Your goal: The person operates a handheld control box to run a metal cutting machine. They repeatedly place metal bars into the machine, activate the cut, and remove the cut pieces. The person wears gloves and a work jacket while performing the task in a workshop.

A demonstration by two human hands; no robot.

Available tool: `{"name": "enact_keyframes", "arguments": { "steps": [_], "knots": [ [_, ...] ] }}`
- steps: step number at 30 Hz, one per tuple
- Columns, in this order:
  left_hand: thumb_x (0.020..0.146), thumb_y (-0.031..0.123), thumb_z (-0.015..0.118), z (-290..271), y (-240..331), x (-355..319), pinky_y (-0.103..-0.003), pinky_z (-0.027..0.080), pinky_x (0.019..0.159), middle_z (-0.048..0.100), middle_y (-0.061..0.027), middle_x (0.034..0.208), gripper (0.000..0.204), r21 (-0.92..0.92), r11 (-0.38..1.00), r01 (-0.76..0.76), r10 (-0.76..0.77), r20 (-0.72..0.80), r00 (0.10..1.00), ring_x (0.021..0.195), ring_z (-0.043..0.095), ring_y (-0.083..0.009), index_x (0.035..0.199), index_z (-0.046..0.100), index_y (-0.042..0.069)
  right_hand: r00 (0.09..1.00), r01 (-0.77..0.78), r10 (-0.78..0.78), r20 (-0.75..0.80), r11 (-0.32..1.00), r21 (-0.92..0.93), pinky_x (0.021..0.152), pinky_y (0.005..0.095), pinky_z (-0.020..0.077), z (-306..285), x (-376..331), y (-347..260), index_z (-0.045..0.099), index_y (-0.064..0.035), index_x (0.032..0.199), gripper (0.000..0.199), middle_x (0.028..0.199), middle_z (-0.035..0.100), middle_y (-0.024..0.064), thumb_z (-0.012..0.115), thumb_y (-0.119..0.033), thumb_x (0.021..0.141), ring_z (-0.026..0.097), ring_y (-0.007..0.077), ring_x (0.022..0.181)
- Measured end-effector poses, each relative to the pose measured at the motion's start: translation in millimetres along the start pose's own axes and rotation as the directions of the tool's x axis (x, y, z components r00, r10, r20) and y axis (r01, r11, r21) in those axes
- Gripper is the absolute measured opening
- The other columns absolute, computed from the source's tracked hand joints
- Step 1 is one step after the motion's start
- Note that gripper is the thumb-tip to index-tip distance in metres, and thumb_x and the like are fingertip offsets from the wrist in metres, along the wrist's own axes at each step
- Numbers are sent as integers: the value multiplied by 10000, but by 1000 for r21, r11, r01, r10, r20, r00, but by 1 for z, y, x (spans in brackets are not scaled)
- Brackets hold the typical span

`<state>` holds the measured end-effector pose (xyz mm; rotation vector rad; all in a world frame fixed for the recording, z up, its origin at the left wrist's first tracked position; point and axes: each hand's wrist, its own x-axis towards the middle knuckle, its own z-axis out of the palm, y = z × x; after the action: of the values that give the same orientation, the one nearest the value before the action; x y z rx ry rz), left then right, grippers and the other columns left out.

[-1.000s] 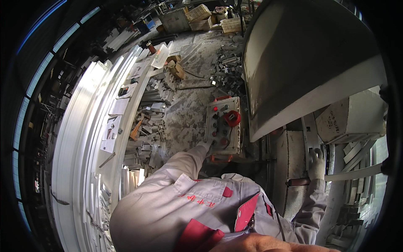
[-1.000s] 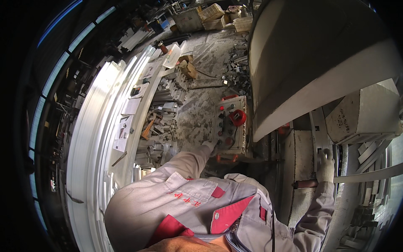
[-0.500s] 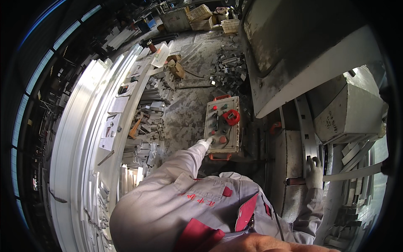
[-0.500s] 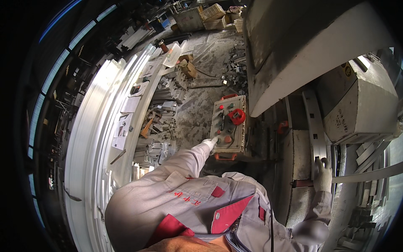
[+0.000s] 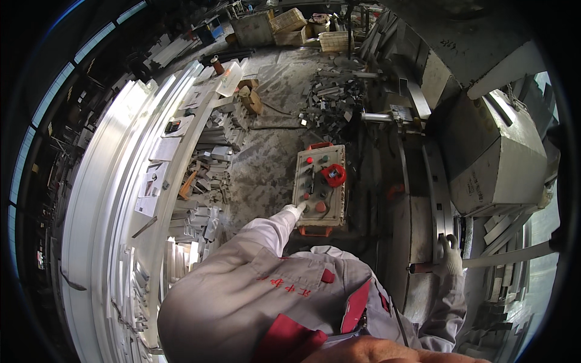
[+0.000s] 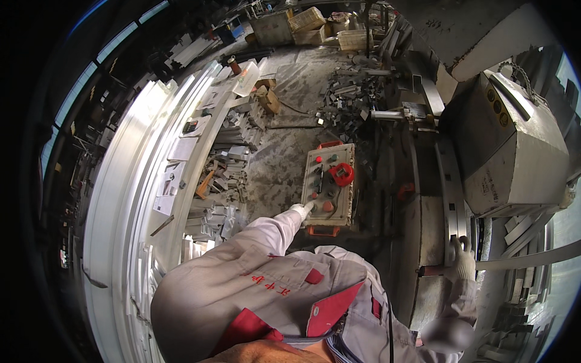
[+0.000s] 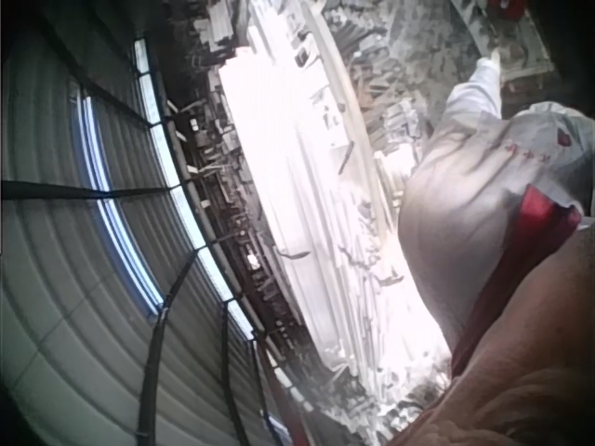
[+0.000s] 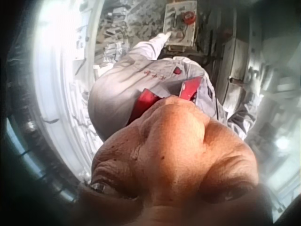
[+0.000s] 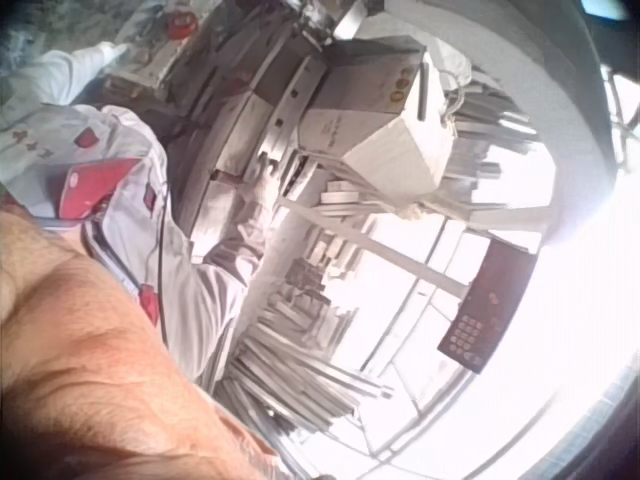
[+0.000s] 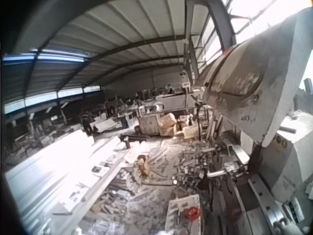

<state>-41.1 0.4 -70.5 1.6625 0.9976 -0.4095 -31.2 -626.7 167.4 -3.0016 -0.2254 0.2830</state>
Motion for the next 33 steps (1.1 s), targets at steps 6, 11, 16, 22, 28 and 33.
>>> {"name": "enact_keyframes", "arguments": {
  "steps": [6, 11, 16, 22, 28, 33],
  "knots": [
    [1012, 618, 680, -18, 12, -13, -390, 432, 503, 620, -17, 693, 546, -155, 976, 153, -108, 262, 959, 495, 518, -176, 936, 695, 77, 994, -106, 106, -10, 994, 1, 1087, 547, 539, 3, 10, -10, 579, -203, 1457, 895, 1514, 515, 164, 885, -160, 618, 508, 475, 1364],
    [1041, 541, 690, -26, 14, -21, -356, 386, 493, 581, -11, 673, 486, -223, 947, 229, -141, 351, 925, 494, 483, -153, 995, 672, 58, 983, -162, 158, -92, 986, -41, 1153, 521, 494, 0, 24, -38, 617, -151, 1456, 804, 1519, 551, 193, 852, -206, 689, 510, 444, 1401],
    [1039, 471, 725, -35, 15, -13, -340, 400, 490, 574, -10, 673, 427, -230, 910, 345, -203, 478, 855, 508, 452, -132, 1056, 664, 49, 979, -150, 145, -143, 989, -20, 1074, 533, 527, 4, 20, -74, 638, -147, 1407, 593, 1445, 605, 184, 778, -213, 835, 566, 464, 1300],
    [1074, 445, 674, -44, 11, -10, -329, 480, 522, 590, -3, 712, 391, -111, 963, 245, -150, 531, 834, 560, 544, -156, 1098, 635, 56, 968, -188, 180, -173, 982, -32, 1100, 483, 527, 2, 13, -126, 673, -179, 1408, 660, 1409, 651, 116, 836, -162, 768, 596, 389, 1301],
    [1070, 466, 665, -43, 15, -10, -385, 564, 579, 649, -23, 742, 406, -72, 960, 270, -201, 496, 845, 587, 630, -193, 1114, 651, 63, 960, -237, 232, -154, 971, -13, 1113, 476, 524, 1, 31, -148, 650, -186, 1440, 654, 1432, 643, 128, 846, -222, 817, 594, 386, 1315],
    [1076, 491, 633, -47, 10, -11, -347, 497, 543, 661, -4, 747, 413, -73, 957, 282, -214, 480, 851, 584, 628, -185, 1068, 680, 81, 838, -531, 509, -195, 844, -80, 1164, 511, 483, 2, 62, -118, 540, -200, 1554, 811, 1585, 517, 166, 849, -375, 825, 528, 418, 1412]
  ]
}}
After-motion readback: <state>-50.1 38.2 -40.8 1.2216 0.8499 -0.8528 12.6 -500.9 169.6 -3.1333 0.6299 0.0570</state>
